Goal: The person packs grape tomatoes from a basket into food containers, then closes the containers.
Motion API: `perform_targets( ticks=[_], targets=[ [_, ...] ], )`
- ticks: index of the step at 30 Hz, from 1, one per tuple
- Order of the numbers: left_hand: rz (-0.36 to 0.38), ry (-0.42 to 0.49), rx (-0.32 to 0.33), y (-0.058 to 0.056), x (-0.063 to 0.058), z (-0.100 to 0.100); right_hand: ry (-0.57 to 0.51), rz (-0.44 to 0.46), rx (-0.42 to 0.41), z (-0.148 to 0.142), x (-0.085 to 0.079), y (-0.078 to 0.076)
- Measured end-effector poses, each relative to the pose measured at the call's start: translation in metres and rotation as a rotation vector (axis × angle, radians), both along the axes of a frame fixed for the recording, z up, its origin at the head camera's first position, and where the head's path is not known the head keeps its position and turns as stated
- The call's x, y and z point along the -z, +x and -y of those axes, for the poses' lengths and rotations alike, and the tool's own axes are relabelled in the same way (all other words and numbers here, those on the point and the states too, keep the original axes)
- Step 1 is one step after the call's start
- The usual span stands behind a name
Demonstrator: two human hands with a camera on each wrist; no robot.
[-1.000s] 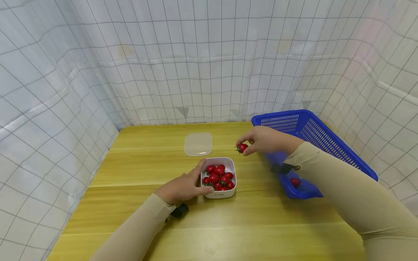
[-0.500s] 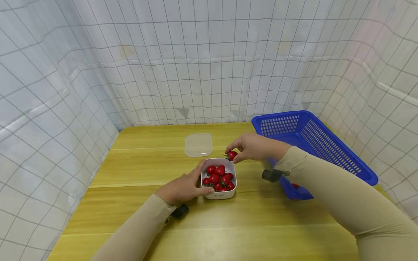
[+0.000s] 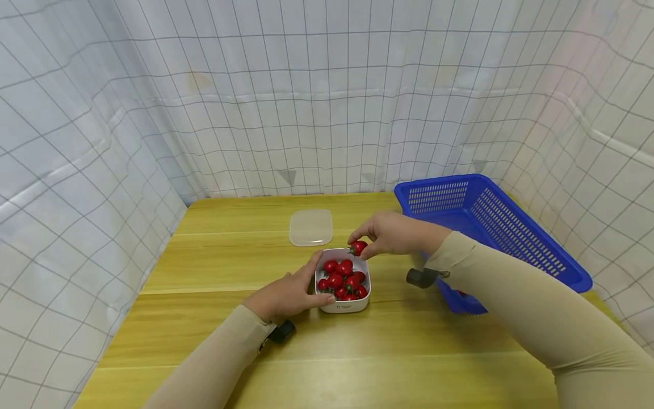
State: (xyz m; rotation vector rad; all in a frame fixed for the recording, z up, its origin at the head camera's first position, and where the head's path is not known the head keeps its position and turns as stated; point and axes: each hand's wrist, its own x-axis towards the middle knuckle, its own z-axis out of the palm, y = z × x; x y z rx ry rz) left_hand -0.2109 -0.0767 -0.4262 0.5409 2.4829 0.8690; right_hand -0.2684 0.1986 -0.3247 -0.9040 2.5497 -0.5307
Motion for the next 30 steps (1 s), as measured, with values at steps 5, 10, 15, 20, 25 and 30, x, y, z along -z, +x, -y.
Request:
perform_targets(
  ticks=[5,10,15,20,25,30],
  targets=[
    [-0.002,-0.008,-0.005,0.001,0.0,0.0,-0.001,0.007,-0.001,0.002,0.001,0.0],
    [-0.01,-0.008,0.0,0.001,-0.001,0.001,-0.012,0.007,-0.026,0.005,0.002,0.001],
    [-0.022,-0.006,0.005,0.001,0.0,0.001,-0.012,0.01,-0.059,0.009,0.003,0.002],
    [-0.02,-0.002,0.003,0.001,0.0,0.002,-0.027,0.003,-0.067,0.004,0.002,0.004],
    [-0.014,-0.003,-0.007,0.001,0.001,0.001,-0.085,-0.019,0.061,-0.03,-0.005,0.0],
    [-0.017,-0.016,-0.011,0.001,0.001,0.0,-0.081,-0.055,0.181,-0.086,-0.004,-0.008]
  ],
)
